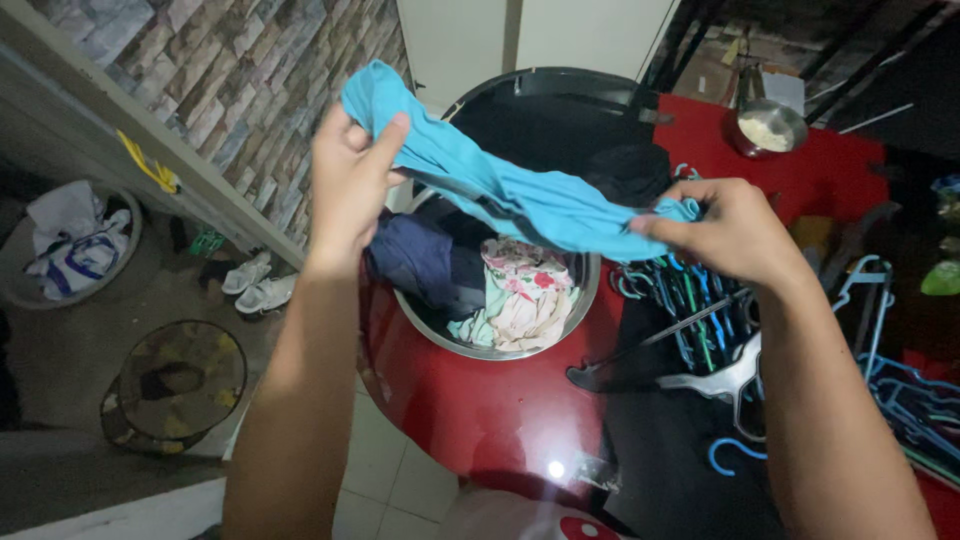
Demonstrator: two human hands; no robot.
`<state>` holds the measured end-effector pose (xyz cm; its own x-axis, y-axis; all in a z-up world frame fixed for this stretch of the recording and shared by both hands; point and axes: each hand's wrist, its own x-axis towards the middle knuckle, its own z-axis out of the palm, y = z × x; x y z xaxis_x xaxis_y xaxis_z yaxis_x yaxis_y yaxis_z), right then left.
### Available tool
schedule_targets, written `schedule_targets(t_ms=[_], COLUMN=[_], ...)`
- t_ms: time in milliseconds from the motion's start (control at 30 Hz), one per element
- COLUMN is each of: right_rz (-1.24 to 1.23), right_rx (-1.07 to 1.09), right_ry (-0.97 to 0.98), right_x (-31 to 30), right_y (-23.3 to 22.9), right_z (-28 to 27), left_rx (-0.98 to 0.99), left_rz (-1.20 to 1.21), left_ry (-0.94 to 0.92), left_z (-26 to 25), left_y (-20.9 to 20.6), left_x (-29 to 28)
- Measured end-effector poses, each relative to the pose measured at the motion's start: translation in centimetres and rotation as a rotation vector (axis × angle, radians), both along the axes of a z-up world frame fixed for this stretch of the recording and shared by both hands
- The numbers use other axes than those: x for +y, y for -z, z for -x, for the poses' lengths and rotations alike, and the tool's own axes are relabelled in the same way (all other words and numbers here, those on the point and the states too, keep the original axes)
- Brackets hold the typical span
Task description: The person picks up various undergarments from a metal bowl on a red table, places them onto plastic hangers, and hangs them on a shelf. The person handles bras and underwear, selecting hangers from a pile and moving the hung items to a shelf under a wooden surface.
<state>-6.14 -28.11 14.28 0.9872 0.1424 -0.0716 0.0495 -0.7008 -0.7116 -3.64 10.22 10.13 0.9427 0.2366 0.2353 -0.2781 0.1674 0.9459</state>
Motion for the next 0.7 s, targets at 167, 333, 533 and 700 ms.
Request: schedule_targets(t_ms=[167,333,533,700], right_rz=[-0.096,-0.843,-0.545,-0.436], right_rx=[-0.097,-0.056,-0.138,-0.142], right_ry=[0.228,0.205,0.058,0.166], right_x=[-1.9,-2.9,-1.3,-0.8], right_y=[1.9,3.1,1.3,0.6], right_z=[-0.9,-2.0,-0.8,-0.7], left_rx=[-0.207,-0.345,-0.206,0.097], left_rz=[-0.568,-0.929,-1.364,-1.235], left_ry=[-0.386,-0.311,-0.298,-0.139], left_z=[1.4,2.1,2.7,3.3], left_y=[-2.5,-4.4,-6.0,-7.2], left_x=[0.7,1.3,0.1,0.9])
